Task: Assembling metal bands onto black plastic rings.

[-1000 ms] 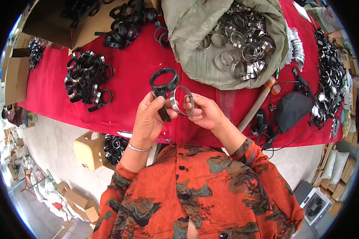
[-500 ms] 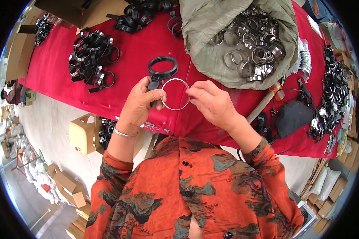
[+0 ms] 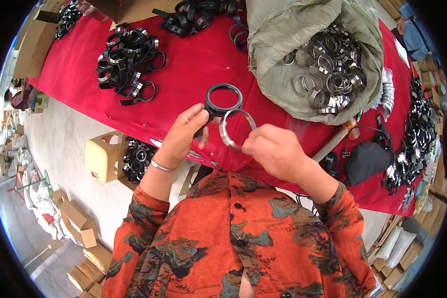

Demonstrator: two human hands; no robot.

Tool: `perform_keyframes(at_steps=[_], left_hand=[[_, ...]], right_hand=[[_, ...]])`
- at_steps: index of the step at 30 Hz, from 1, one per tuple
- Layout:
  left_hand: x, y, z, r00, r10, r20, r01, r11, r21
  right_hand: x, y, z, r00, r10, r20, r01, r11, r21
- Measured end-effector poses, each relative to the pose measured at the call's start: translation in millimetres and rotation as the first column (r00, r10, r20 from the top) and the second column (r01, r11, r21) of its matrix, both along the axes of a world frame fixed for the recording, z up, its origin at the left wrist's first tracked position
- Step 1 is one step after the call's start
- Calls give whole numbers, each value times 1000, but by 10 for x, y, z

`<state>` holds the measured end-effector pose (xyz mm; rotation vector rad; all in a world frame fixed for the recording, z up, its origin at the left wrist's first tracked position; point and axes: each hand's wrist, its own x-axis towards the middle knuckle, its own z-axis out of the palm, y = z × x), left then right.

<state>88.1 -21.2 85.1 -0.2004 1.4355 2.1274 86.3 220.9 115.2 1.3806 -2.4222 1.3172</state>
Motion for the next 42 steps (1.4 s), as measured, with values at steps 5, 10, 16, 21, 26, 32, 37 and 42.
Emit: perform_keyframes(at_steps=[5, 10, 16, 21, 26, 32, 37, 42], left_hand=[[122, 285, 106, 988, 0, -155, -31, 980, -195], [137, 379, 89, 972, -47, -230, -45, 925, -378], [177, 362, -47, 924, -109, -366, -62, 903, -425], [172, 326, 14, 924, -103, -369, -62, 910, -410], [150, 280, 45, 929, -115, -352, -77, 870, -488], [175, 319, -15, 947, -9, -320, -138, 891, -432], [206, 319, 4, 989, 72, -132, -104, 961, -255], [227, 354, 29, 992, 61, -109, -86, 967, -242]], right_hand=[[-92, -188, -162, 939, -331, 95, 340, 936, -93], [-21, -320, -271, 924, -361, 128, 372, 925, -79], [-11, -376, -268, 928, -354, 120, 363, 930, -62], [-23, -375, -259, 929, -345, 137, 358, 930, -84], [3, -392, -231, 929, -333, 163, 345, 937, -53], [-46, -322, -176, 912, -281, 298, 325, 939, -110], [-214, -151, -209, 735, -505, 452, 603, 792, -95], [-180, -159, -314, 530, -219, 819, 510, 854, -102]])
